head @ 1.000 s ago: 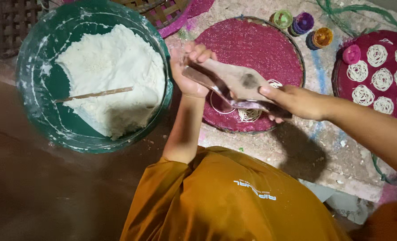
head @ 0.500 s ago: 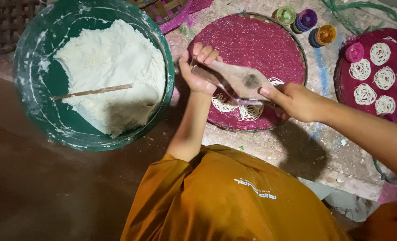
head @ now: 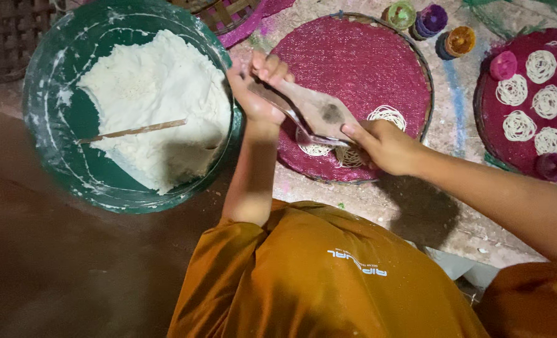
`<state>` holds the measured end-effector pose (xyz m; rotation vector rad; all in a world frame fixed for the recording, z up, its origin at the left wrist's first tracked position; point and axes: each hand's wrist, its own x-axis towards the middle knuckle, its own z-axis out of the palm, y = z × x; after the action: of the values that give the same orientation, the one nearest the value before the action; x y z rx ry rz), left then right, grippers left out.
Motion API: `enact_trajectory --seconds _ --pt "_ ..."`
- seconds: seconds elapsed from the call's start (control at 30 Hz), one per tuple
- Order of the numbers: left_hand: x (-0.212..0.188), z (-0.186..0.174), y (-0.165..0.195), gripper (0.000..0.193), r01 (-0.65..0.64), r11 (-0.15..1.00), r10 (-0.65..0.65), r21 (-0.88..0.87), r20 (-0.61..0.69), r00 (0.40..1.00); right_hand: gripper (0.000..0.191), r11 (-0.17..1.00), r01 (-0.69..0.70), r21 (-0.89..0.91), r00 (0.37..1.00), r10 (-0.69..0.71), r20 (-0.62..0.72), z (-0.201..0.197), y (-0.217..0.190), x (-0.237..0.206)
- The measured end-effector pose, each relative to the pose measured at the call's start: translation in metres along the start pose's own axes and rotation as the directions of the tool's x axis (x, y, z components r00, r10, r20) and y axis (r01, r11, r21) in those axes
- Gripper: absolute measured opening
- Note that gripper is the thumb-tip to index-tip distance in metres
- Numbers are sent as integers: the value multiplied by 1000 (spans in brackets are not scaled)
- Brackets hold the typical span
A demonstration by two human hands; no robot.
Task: The person presses dough through a handheld extruder tool over a basin of dough, squeezing out strands into round nests, then places each finished nest onto round pink trays alongside others. They occasionally reposition trays and reload dough into the tool by hand.
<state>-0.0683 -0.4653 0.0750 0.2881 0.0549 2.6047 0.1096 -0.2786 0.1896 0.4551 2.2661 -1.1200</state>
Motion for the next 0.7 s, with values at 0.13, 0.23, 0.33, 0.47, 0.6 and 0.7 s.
enact_trajectory --seconds 0.13,0.23,0.33,0.47,0.6,0.7 --pt "-1 -1 -24 34 9 999 -14 -43 -131 991 69 989 -85 -118 996 85 -3 -21 1 -6" --pt "14 -2 -27 37 -20 999 16 -32 -114 993 67 980 -42 -197 994 22 -104 -29 1 -5" --pt "23 -5 -19 39 -19 1000 19 9 -95 995 64 986 11 -165 988 -36 -151 -22 3 -2" --pt "23 -8 -25 42 15 1000 -17 -19 -132 991 66 997 23 -73 993 -31 -114 -19 10 -2" --pt "31 -3 -37 41 -29 999 28 -35 -55 998 57 957 71 -282 952 -150 -268 -25 17 4" --pt "34 8 -16 45 14 993 -8 114 -59 998 51 956 138 -259 916 -223 -335 -16 20 12"
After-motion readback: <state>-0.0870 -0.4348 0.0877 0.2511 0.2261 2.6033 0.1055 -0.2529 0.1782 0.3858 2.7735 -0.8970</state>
